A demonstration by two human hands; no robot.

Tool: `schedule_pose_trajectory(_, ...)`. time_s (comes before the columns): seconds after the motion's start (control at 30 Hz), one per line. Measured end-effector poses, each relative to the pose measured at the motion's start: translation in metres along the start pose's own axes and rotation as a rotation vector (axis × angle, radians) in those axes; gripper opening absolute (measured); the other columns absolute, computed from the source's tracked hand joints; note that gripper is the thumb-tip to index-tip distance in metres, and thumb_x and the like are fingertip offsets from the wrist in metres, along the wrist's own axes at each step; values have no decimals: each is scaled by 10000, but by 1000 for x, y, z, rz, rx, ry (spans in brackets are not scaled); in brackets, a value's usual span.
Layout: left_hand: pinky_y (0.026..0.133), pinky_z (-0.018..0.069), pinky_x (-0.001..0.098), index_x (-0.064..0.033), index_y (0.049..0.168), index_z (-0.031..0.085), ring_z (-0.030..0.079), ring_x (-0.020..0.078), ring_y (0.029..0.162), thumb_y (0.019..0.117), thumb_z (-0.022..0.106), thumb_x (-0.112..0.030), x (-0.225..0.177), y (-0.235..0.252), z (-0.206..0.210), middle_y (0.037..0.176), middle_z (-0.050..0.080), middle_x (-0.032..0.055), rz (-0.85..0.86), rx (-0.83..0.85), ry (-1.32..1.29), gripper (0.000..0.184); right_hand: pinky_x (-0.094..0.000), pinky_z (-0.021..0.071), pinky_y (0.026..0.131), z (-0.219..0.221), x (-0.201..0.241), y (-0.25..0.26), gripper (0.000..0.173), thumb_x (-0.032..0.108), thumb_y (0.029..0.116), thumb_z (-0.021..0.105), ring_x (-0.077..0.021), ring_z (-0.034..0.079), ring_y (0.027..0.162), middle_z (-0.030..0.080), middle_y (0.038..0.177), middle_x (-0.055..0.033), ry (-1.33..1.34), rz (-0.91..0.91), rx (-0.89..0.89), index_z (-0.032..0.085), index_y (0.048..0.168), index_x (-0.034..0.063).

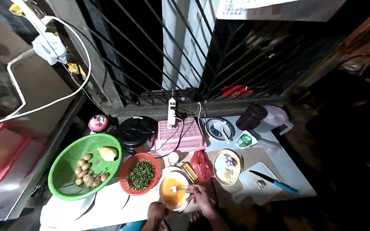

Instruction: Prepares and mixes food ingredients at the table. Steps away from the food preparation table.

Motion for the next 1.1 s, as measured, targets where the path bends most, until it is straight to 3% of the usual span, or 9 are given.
schedule_pose_trajectory(0.07,875,581,543,-88,986,773,744,271,922,975,629,-355,0,0,-5,958,774,98,-5,-30,-10,303,-369,613,638,-4,-1,1,285,170,1084,477,-199,744,731,781,1045,-87,-17,14,-37,699,1212,45)
schedule_pose_trajectory(0.13,904,567,558,-101,1069,772,732,294,975,992,614,-386,-5,-2,-18,1012,767,116,6,-97,-9,335,-351,589,618,5,-1,1,288,171,1085,468,-192,736,716,781,1052,-88,-48,33,69,693,1213,43)
schedule_pose_trajectory(0.23,943,548,567,-107,1109,774,719,307,1038,989,621,-371,-11,-5,-30,1071,761,126,24,-111,28,327,-355,602,612,2,4,1,304,170,1089,451,-194,740,715,780,1056,-88,-19,-13,-4,697,1212,41)
schedule_pose_trajectory(0.57,822,591,499,-51,990,761,741,251,858,988,623,-307,9,-19,9,929,771,102,-74,-11,-238,291,-349,582,585,14,11,12,302,156,1089,447,-193,727,681,783,1047,-101,-58,-31,67,687,1219,28)
schedule_pose_trajectory(0.73,756,587,417,-3,1074,716,725,210,800,1085,472,-322,9,-25,24,932,762,107,-116,119,-514,402,-351,581,590,17,9,14,310,150,1095,435,-203,731,695,780,1067,-114,-86,-1,159,693,1211,23)
schedule_pose_trajectory(0.8,739,587,401,-2,1108,696,723,208,795,1094,453,-335,8,-29,28,946,759,108,-139,164,-586,413,-367,592,586,10,13,17,305,118,1088,441,-216,729,676,780,1045,-128,-56,-24,70,694,1215,3)
schedule_pose_trajectory(0.9,775,591,448,-32,1106,722,731,236,827,1041,556,-341,11,-21,13,961,761,113,-134,28,-456,357,-339,560,560,17,16,20,297,130,1092,447,-190,713,645,784,1038,-116,-120,5,165,691,1210,10)
schedule_pose_trajectory(1.0,868,588,505,-85,1113,760,737,262,921,1007,608,-343,13,-14,1,999,763,117,-113,-67,-367,317,-353,567,544,8,20,23,303,134,1092,442,-208,720,659,780,1062,-119,-72,5,99,680,1232,9)
schedule_pose_trajectory(1.1,783,585,460,-80,1057,758,727,226,825,1004,609,-337,13,-15,9,935,763,93,-121,-10,-380,301,-362,579,548,15,19,21,297,162,1098,447,-234,742,702,775,1077,-128,-83,101,199,671,1232,21)
Point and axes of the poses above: each hand's wrist, its own y-axis towards the middle knuckle, its own z-axis out of the palm, x = y × z, the point moved 10 cm from there along y, towards the middle knuckle
